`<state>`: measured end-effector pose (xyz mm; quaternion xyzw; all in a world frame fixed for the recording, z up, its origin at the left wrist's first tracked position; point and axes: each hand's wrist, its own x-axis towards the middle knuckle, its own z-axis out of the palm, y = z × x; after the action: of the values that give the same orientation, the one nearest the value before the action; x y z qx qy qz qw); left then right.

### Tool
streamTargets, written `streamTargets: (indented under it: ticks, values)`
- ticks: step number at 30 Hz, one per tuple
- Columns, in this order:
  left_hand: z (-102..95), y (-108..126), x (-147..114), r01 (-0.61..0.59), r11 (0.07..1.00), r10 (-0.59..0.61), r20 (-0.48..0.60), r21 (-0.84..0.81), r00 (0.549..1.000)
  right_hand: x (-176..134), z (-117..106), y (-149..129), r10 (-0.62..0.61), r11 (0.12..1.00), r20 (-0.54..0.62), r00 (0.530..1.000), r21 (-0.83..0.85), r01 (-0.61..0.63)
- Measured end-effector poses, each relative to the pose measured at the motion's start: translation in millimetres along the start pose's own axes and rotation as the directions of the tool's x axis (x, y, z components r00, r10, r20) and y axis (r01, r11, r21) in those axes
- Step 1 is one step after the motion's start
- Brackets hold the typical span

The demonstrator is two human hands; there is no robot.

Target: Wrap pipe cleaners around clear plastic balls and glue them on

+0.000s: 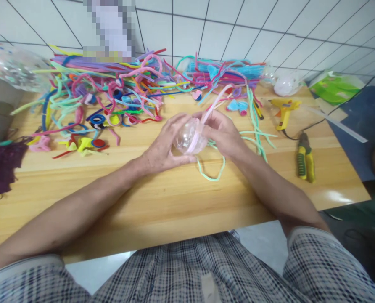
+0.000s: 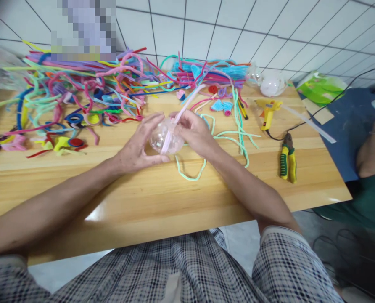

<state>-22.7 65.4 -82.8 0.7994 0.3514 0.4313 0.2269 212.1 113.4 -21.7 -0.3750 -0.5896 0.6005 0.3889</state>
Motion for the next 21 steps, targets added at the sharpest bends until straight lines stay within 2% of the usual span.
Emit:
streamTargets:
  ticks: [3,6,13,21]
  values:
    - [-2.2,2.1,-0.4,0.034,0.999,-0.034,-0.005,0.002,0.999,-7.2,9.3,2.2,-0.099,0.988,-0.060,0.993,-0.121,0.091]
    - [-4.0,10.4,0.8,0.064,0.997,-0.065,-0.030,-0.030,0.997,-15.1,16.6,-0.3,-0.155,0.972,-0.039,0.987,-0.187,0.145]
    - [-2.9,20.4,4.5,0.085,0.994,-0.089,-0.064,-0.065,0.994,-10.9,7.3,-11.8,-0.056,0.988,0.017,0.998,-0.144,0.058]
    - [-0.5,16.3,3.0,0.061,0.997,-0.065,-0.080,-0.051,0.995,-9.3,0.7,-16.4,-0.061,0.982,0.032,0.998,-0.175,0.066]
